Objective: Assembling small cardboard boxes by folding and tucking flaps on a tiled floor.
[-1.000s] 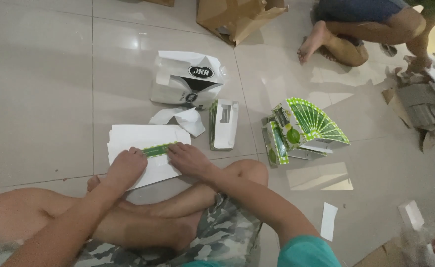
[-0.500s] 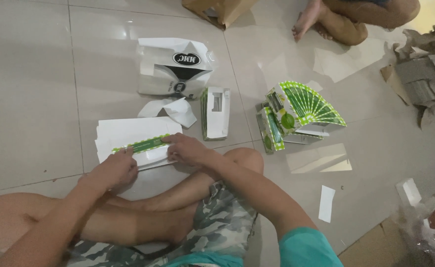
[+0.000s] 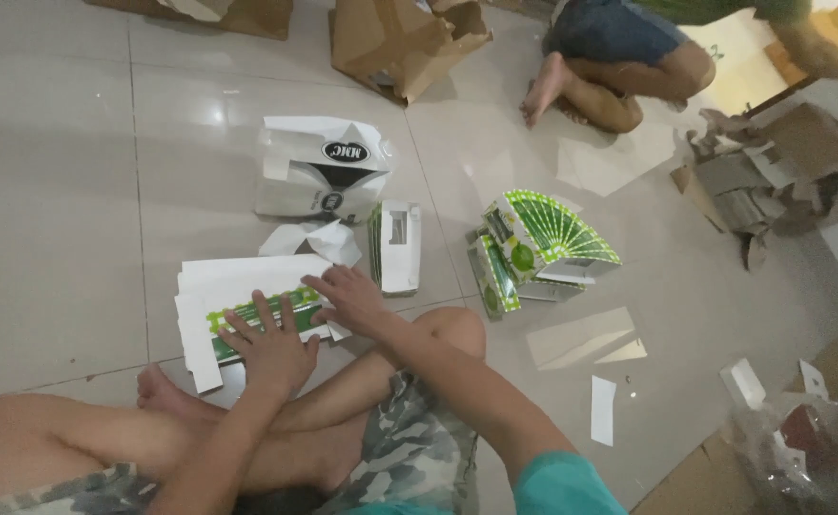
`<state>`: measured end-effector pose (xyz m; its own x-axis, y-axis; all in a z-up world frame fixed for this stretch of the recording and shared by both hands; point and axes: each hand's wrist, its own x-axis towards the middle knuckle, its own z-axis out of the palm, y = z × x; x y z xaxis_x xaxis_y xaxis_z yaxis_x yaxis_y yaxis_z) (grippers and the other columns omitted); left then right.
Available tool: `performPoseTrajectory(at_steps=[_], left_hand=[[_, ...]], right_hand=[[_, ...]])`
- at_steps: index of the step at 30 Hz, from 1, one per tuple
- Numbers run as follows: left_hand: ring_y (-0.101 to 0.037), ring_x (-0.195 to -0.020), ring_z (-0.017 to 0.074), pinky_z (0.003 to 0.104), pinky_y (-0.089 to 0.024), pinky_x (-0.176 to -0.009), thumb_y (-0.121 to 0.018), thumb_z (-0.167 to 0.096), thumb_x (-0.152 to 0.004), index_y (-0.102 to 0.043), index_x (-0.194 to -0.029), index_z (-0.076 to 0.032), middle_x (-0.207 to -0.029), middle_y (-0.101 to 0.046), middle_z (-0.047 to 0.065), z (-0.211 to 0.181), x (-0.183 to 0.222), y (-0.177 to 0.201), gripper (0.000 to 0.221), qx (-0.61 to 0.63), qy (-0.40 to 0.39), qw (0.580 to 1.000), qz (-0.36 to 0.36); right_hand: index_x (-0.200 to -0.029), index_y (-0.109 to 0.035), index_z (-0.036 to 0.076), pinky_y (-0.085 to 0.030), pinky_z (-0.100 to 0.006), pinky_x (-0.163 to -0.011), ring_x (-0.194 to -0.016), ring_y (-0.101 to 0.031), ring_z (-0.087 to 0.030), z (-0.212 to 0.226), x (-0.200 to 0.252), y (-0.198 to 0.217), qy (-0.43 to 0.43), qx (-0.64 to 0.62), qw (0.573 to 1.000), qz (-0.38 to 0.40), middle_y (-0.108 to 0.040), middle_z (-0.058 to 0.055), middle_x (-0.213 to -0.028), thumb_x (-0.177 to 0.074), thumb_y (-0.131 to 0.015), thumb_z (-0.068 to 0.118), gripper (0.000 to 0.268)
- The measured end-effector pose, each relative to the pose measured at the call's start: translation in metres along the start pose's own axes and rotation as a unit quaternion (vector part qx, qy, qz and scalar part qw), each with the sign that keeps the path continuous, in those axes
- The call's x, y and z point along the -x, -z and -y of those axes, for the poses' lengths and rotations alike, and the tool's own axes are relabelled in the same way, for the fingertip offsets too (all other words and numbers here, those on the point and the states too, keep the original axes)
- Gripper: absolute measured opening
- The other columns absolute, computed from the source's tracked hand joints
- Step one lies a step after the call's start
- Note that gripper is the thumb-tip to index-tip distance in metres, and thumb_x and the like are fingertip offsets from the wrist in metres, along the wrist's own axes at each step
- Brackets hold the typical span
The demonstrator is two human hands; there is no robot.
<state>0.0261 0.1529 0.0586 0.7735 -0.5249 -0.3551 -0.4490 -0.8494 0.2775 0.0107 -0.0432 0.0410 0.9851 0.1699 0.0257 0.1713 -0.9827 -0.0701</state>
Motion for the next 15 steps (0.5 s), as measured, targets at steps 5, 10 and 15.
performPoseTrajectory(at_steps=[5,10,15], left_hand=[[-0.006,-0.154,0.0547,0.075,0.007,-0.118,-0.043,-0.05,-0.101,-0.022,-0.166,-0.018,-0.172,-0.013,0.023,0.005,0.003,-0.011,0.075,-0.019,-0.009,0.997,-0.072],[-0.011,-0.159,0.0467,0.076,0.003,-0.119,-0.061,-0.032,-0.093,-0.032,-0.162,-0.016,-0.17,-0.02,0.026,0.014,0.003,0.014,0.078,0.008,-0.009,0.993,-0.118],[-0.07,-0.11,0.0149,0.03,-0.054,-0.098,-0.07,-0.027,-0.094,-0.082,-0.11,-0.022,-0.116,-0.082,-0.005,-0.014,0.077,0.121,0.021,0.494,-0.074,0.866,0.02]], right_hand=[[-0.139,-0.054,0.016,-0.057,-0.042,-0.085,-0.098,-0.071,-0.034,-0.006,0.01,-0.019,-0.034,-0.094,0.993,-0.066,-0.067,-0.017,-0.106,-0.108,-0.052,0.024,0.032],[-0.123,-0.067,0.01,-0.052,-0.041,-0.091,-0.1,-0.066,-0.031,-0.017,0.0,-0.024,-0.042,-0.051,0.997,-0.038,-0.064,-0.014,-0.105,-0.094,-0.072,0.022,0.031],[-0.091,-0.065,0.014,-0.037,-0.032,-0.068,-0.076,-0.049,-0.017,-0.007,0.025,-0.02,-0.18,-0.337,0.924,-0.013,-0.062,-0.004,-0.086,-0.088,-0.067,0.021,0.008]])
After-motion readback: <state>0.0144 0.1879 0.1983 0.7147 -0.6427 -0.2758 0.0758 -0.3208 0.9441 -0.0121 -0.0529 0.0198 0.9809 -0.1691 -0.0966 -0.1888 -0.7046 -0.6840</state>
